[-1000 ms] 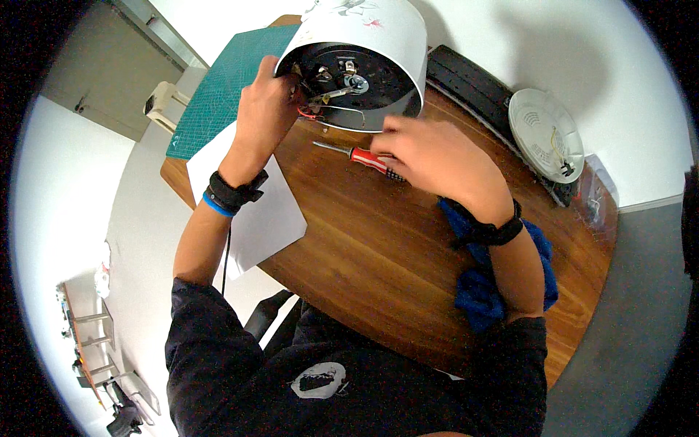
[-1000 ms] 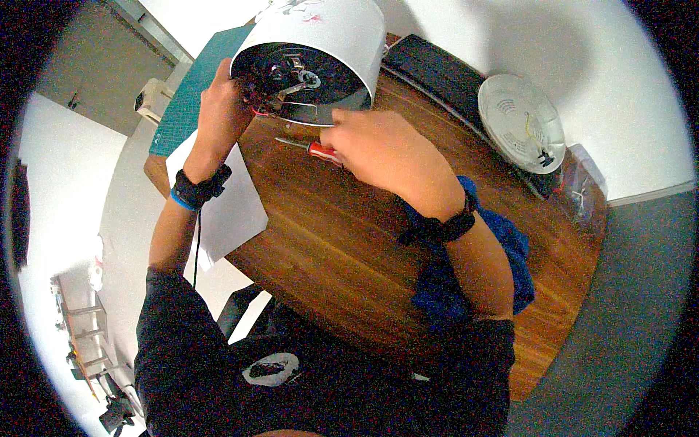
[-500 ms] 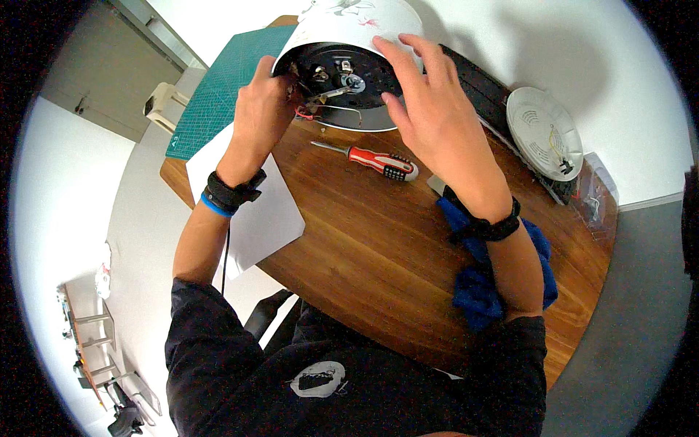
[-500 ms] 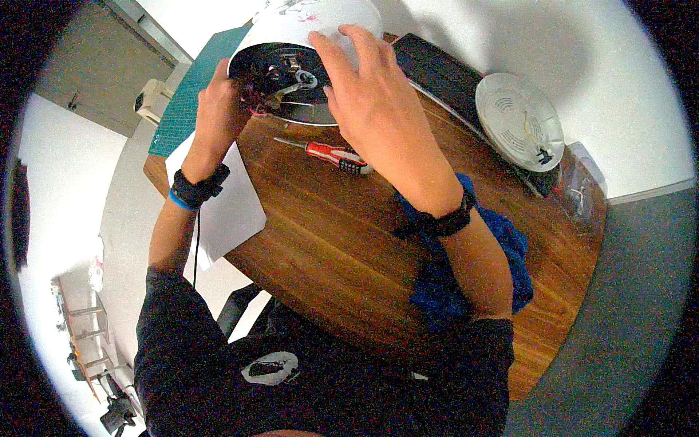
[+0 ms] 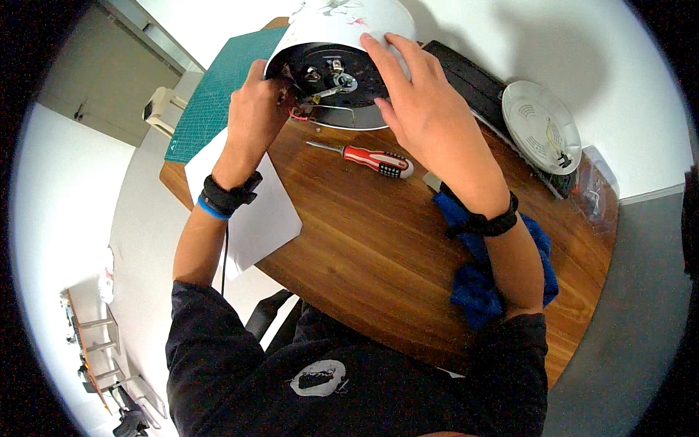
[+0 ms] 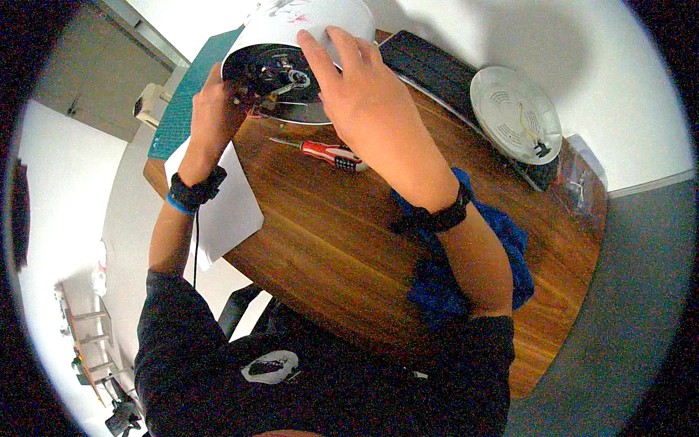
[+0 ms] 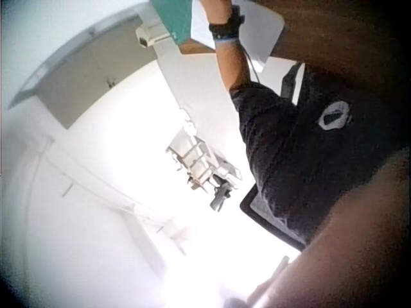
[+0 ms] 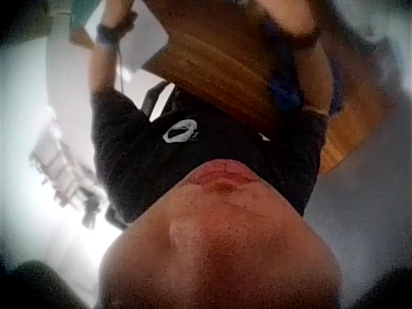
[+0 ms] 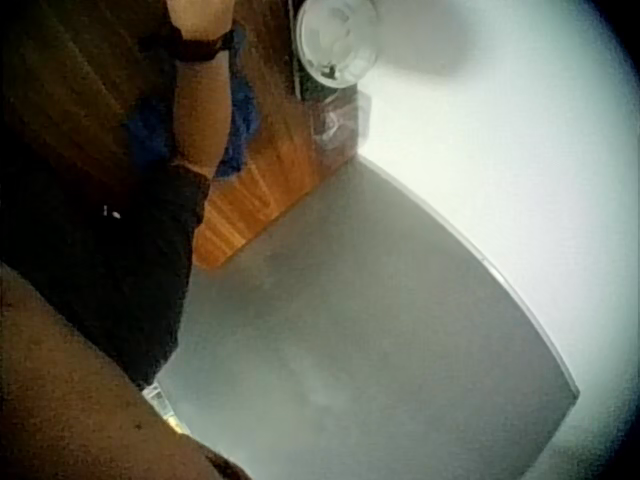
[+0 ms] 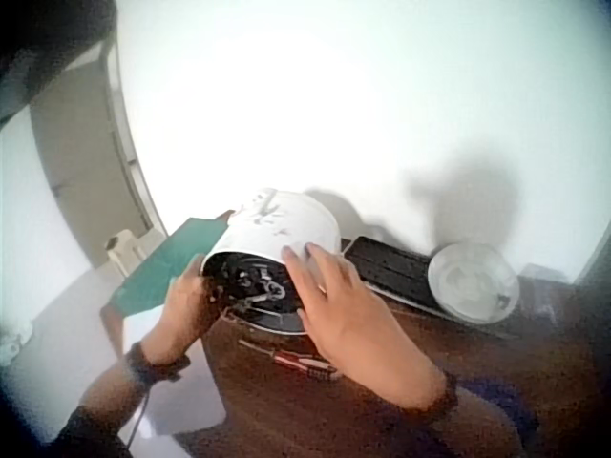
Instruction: The person cleans a small white component with a blue cloth, then uses a screwdriver to adjust internal wiring and components inside a white cylindrical appliance. They repeatedly wipe the component and manipulate wires within the device.
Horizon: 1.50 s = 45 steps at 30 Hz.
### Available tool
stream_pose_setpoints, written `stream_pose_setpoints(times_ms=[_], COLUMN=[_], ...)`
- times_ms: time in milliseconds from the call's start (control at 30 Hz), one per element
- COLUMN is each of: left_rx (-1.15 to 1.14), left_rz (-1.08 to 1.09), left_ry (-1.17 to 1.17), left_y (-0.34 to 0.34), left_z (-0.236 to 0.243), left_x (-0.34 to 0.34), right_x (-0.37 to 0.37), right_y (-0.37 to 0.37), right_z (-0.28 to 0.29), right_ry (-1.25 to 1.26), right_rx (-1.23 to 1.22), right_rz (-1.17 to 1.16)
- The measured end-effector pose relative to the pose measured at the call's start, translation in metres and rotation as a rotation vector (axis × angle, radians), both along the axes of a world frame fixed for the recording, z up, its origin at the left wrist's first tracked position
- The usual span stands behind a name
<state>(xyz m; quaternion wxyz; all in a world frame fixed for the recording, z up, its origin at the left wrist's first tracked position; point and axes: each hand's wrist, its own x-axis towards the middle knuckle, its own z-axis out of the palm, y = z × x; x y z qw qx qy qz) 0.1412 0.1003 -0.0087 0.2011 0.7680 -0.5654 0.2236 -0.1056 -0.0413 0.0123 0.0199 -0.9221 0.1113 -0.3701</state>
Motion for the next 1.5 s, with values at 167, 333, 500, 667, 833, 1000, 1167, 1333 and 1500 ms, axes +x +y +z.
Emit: stream_pose_setpoints(times_ms=[167, 333, 500, 667, 833, 1000, 1167, 1333, 1500], left_rx=[-0.037, -0.026, 0.000, -0.069, -0.091, -0.196, -0.325, -0.249, -0.259], left_rz=[0.067, 0.095, 0.135, 0.102, 0.074, -0.091, -0.206, -0.422, -0.574], left_ry=[-0.108, -0.154, -0.203, -0.218, -0.207, -0.199, -0.231, 0.154, 0.746], left_y=[0.000, 0.000, -0.002, 0.002, 0.009, 0.019, 0.020, 0.022, 0.015], left_z=[-0.003, -0.001, -0.004, -0.007, 0.004, 0.014, 0.027, 0.035, 0.026], left_x=[-0.006, -0.013, -0.011, -0.009, -0.017, -0.035, -0.048, -0.068, -0.077], right_x=[0.002, 0.007, 0.007, 0.008, 0.004, 0.001, -0.003, 0.001, -0.006], right_y=[-0.001, 0.001, 0.003, 0.003, 0.003, 0.001, 0.004, 0.006, 0.008], right_z=[-0.002, -0.008, -0.009, -0.009, -0.008, -0.007, 0.001, 0.013, 0.019], right_ry=[-0.034, -0.062, -0.056, -0.065, -0.042, -0.035, -0.069, -0.194, -0.077], right_rx=[-0.131, -0.204, -0.237, -0.263, -0.221, -0.212, -0.092, -0.117, -0.122], right_rz=[-0.027, -0.078, -0.098, -0.088, -0.086, -0.066, 0.039, 0.183, 0.403])
